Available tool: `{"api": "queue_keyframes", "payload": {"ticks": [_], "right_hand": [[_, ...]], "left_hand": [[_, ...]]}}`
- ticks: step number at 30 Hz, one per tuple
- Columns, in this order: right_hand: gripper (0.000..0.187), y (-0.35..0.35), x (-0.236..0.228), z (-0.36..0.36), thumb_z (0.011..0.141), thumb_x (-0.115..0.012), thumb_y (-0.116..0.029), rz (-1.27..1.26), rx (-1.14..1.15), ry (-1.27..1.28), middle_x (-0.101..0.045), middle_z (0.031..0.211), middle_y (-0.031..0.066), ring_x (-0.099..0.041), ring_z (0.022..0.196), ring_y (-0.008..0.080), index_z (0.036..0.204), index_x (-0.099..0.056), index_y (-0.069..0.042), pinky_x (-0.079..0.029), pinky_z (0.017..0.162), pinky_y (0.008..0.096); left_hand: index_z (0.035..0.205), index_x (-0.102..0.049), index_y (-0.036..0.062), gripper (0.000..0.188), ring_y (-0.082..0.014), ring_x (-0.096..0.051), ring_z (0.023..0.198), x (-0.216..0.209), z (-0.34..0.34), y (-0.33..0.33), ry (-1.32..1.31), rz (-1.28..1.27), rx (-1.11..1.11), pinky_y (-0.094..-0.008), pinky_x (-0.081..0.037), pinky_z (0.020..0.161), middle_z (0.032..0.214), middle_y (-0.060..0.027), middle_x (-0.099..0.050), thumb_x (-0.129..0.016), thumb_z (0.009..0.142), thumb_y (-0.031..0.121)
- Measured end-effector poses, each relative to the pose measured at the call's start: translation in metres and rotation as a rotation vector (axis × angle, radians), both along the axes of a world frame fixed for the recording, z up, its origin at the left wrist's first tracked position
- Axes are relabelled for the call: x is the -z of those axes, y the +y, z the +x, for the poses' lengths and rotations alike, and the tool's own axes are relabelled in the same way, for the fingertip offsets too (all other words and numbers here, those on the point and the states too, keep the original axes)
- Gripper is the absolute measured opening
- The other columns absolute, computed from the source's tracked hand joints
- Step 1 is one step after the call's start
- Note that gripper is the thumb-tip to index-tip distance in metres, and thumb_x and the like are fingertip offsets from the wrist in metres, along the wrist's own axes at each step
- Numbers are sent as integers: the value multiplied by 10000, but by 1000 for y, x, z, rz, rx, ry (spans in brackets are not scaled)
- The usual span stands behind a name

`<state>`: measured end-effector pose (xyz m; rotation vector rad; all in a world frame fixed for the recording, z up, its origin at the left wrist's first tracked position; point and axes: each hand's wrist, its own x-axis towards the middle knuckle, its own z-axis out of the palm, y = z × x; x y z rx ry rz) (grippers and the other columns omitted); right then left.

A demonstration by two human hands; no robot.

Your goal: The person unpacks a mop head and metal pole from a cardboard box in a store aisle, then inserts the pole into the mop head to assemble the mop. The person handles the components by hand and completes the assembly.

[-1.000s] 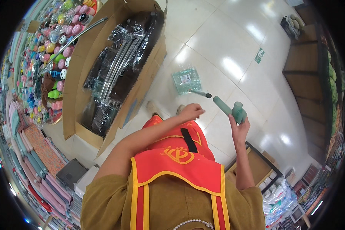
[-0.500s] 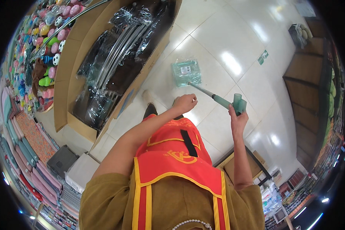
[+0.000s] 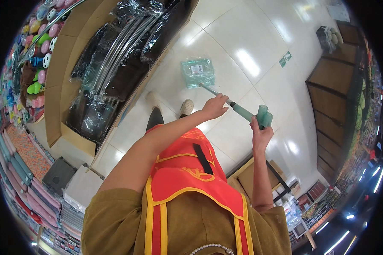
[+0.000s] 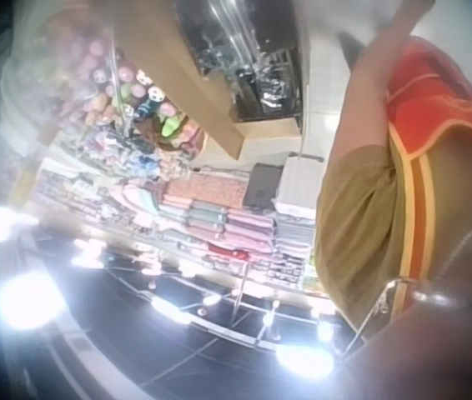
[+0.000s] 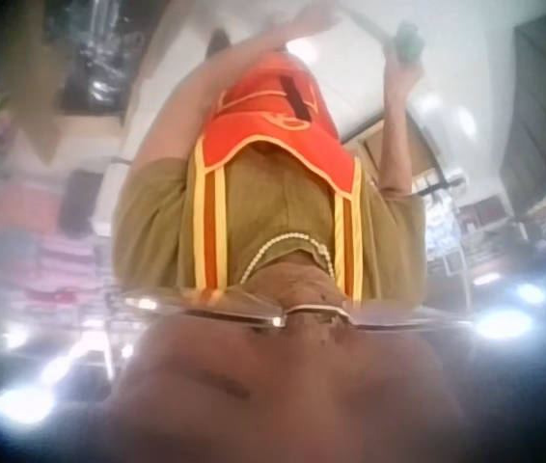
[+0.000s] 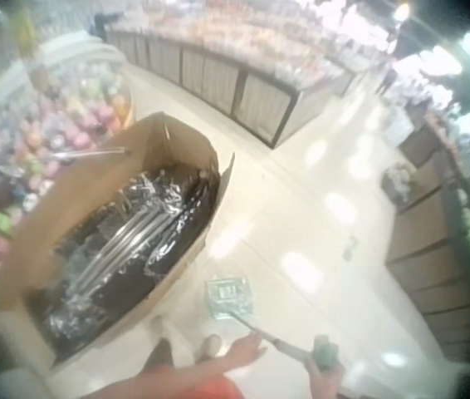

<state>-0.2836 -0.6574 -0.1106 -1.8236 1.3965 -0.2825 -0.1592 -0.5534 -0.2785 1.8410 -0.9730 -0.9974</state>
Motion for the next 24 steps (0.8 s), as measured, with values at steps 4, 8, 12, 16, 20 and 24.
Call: {"api": "queue_keyframes", "payload": {"ticks": [4, 8, 12, 16, 20, 24], "right_hand": [[289, 0, -2, 3, 830, -704, -205, 0, 24, 26, -644, 732, 88, -608, 666, 130, 887, -631, 68, -477, 630, 271], [289, -1, -2, 6, 831, -701, -202, -1, 45, 1, -642, 738, 91, -610, 666, 136, 891, -631, 72, -480, 631, 265], [278, -4, 0, 5, 830, -702, -197, -4, 32, -30, -642, 748, 94, -599, 670, 128, 886, -635, 67, -484, 635, 265], [275, -3, 9, -6, 833, -698, -232, -81, -58, 46, -651, 686, 75, -593, 637, 125, 856, -675, 41, -484, 620, 293], [320, 0, 7, -7, 843, -695, -235, -78, -16, 32, -648, 714, 107, -608, 632, 147, 905, -659, 77, -512, 589, 289], [317, -6, 13, -9, 853, -687, -204, 26, 65, -56, -642, 821, 120, -615, 666, 146, 928, -635, 100, -552, 602, 277]], "left_hand": [[1202, -459, 4, 488, -347, -585, 948, 6, -6, -10, 31, -103, 33, -432, -493, 818, 1172, -159, -488, -634, 774, 161], [1228, -433, -2, 542, -344, -559, 1012, 13, -15, -15, 129, -181, 89, -417, -483, 858, 1175, -162, -487, -648, 746, 120], [1266, -416, -5, 570, -300, -566, 1003, 32, -27, -22, 149, -306, 23, -365, -521, 809, 1237, -154, -468, -665, 759, 71], [1205, -479, -5, 517, -318, -550, 994, 52, -42, -29, 179, -377, -13, -396, -461, 877, 1124, -167, -514, -679, 748, 128], [1161, -467, -14, 466, -325, -547, 1012, 33, -40, -26, 170, -317, 15, -399, -470, 863, 1099, -164, -503, -667, 762, 120], [1166, -458, -13, 448, -335, -537, 1035, 30, -35, -25, 180, -286, 40, -404, -466, 869, 1120, -170, -497, -654, 794, 140]]}}
